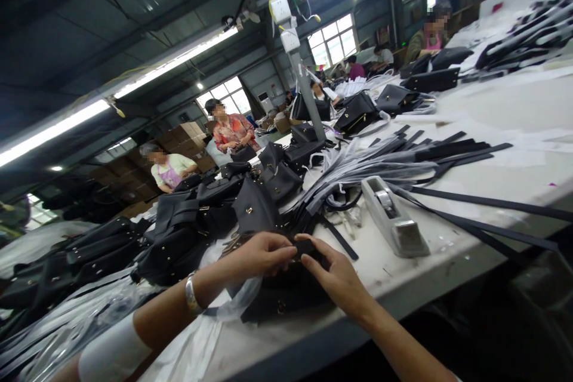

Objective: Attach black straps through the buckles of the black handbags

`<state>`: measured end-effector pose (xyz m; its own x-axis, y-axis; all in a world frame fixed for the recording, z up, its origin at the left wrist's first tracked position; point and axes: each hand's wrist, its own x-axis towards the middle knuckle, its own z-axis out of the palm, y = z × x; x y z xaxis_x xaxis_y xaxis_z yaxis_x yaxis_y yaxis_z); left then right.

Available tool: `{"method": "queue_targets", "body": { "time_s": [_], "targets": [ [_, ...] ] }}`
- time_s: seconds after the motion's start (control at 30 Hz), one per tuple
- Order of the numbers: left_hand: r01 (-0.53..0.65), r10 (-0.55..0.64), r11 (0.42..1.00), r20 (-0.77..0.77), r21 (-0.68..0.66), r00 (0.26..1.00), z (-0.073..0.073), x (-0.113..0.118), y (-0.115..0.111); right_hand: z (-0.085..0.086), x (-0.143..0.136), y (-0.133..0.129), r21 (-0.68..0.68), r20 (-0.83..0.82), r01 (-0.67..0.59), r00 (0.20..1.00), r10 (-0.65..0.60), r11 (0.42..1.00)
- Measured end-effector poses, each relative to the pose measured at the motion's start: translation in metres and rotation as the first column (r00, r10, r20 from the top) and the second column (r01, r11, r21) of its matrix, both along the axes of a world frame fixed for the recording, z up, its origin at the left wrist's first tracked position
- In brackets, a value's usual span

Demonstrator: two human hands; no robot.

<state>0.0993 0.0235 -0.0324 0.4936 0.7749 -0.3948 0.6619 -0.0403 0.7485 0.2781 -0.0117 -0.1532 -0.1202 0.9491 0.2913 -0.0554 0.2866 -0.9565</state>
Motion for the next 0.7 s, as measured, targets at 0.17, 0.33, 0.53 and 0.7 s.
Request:
{"method": "queue_targets", "body": {
  "time_s": [0.17, 0.33, 0.53, 0.7],
  "targets": [
    [-0.053, 0.060, 0.994, -0.066, 0.101, 0.996, -0.002, -0.002, 0.008, -0.008, 0.019, 0.007, 0.121, 0.183, -0.066, 0.982, 0.043, 0.990],
    [-0.076, 0.090, 0.989, -0.118, 0.124, 0.989, 0.008, -0.003, 0.010, -0.003, 0.024, 0.014, 0.189, 0.219, -0.092, 0.974, 0.050, 0.978],
    [-0.068, 0.065, 0.997, -0.140, -0.020, 0.988, 0.012, -0.002, 0.011, 0.006, 0.024, 0.018, 0.141, 0.229, -0.126, 0.969, 0.091, 0.982],
    [-0.038, 0.047, 0.998, -0.235, 0.043, 0.971, 0.020, 0.004, 0.009, 0.010, 0.013, 0.010, 0.176, 0.249, -0.054, 0.968, 0.009, 0.983]
  ]
}}
